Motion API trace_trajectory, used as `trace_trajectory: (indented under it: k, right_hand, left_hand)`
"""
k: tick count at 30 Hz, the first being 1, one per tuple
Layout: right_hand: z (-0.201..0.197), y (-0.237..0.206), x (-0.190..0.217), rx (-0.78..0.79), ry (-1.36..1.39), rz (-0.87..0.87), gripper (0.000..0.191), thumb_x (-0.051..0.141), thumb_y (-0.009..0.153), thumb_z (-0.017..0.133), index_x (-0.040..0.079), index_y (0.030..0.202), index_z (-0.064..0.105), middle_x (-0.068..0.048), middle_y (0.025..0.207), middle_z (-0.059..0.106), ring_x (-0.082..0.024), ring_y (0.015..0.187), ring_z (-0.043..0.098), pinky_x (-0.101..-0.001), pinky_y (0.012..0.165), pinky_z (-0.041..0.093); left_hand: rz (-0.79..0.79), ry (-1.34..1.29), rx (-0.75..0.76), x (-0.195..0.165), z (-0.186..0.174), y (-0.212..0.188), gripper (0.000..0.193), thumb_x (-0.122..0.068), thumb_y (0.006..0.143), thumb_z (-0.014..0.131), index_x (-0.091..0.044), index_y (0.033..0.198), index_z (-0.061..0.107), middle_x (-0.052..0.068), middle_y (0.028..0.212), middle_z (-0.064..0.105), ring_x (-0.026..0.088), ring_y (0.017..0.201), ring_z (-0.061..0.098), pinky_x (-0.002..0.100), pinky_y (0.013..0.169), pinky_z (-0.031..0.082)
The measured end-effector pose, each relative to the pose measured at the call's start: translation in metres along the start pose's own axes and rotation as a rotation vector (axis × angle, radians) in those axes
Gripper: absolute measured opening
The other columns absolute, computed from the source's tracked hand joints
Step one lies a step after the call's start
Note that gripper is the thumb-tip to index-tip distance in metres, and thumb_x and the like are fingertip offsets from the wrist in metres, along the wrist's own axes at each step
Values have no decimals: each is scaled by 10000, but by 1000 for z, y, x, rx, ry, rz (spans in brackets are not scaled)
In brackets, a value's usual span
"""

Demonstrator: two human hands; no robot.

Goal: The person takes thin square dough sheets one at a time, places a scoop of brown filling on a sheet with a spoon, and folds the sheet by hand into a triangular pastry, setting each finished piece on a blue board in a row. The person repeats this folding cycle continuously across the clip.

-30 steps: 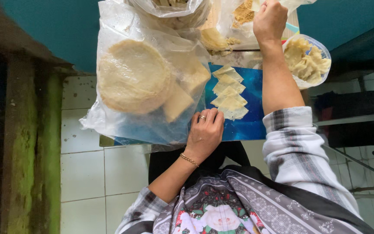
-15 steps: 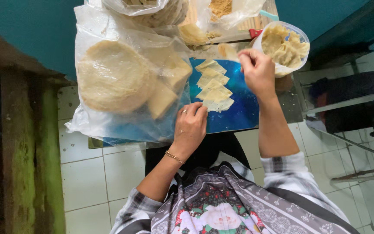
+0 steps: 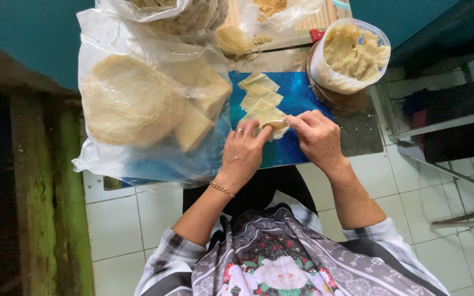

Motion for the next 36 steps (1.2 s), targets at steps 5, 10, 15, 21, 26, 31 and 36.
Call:
trace_trajectory:
  k: [5, 10, 15, 21, 26, 31, 36]
  right_hand:
    - [-4, 0, 7, -44, -21, -81, 286, 31, 855, 739, 133, 1121, 748, -27, 921, 667, -248, 814, 627, -378, 706, 534]
    - [-1, -1, 1, -32, 10, -50, 336, -25, 830, 710, 132, 1122, 764, -34, 919, 676, -250, 825, 640, -382, 712, 544]
    - [1, -3, -10, -40, 140, 61, 264, -11, 885, 735, 105, 1121, 756, -70, 933, 689, -269, 835, 677, -365, 700, 547]
    - [11, -10, -45, -69, 446, 451, 117, 22, 1035, 671, 43, 1132, 733, -50, 914, 678, -146, 797, 634, -274, 707, 515]
    - [44, 12, -90, -126, 775, 651, 109, 13, 1019, 604, 20, 1127, 614, 4, 897, 632, -50, 750, 596, -208, 654, 477]
    - [105, 74, -160, -197, 883, 837, 67, 45, 1000, 571, 69, 1058, 593, -24, 773, 631, -67, 522, 515, -233, 425, 384]
    - [141, 148, -223, -278, 818, 894, 127, 48, 990, 566, 63, 1106, 615, -75, 876, 654, -144, 626, 558, -307, 495, 426]
  left_hand:
    - [13, 2, 20, 0, 2, -6, 341, -80, 865, 663, -145, 1199, 691, 69, 1134, 598, 259, 1013, 609, 392, 766, 488]
    - [35, -13, 8, -2, -2, -4, 308, -94, 861, 673, -155, 1162, 686, 72, 1125, 586, 265, 1012, 611, 389, 761, 483]
    - [0, -33, 11, 1, -4, -5, 348, -66, 838, 680, -125, 1181, 690, 81, 1119, 588, 269, 975, 608, 392, 743, 482]
    - [-20, -117, -65, 1, -13, -9, 303, -44, 856, 681, -93, 1155, 676, 84, 1104, 604, 271, 973, 608, 397, 774, 489]
    - [-93, -78, -93, 1, -24, -17, 228, -49, 868, 683, -80, 1093, 658, 80, 1076, 613, 273, 983, 614, 404, 816, 492]
    - [-134, -45, -54, 8, -25, -19, 195, -57, 858, 682, -79, 1046, 636, 86, 1058, 619, 281, 962, 612, 413, 809, 492]
    - [-172, -60, -68, 11, -27, -17, 179, -121, 926, 689, -58, 1079, 621, 91, 1030, 604, 279, 949, 608, 408, 792, 493]
Point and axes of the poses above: each hand's wrist, its own y-axis towards the middle knuckle, its own z-axis out of the palm, x = y × z, the point moved 8 cm from there along y, towards the middle knuckle
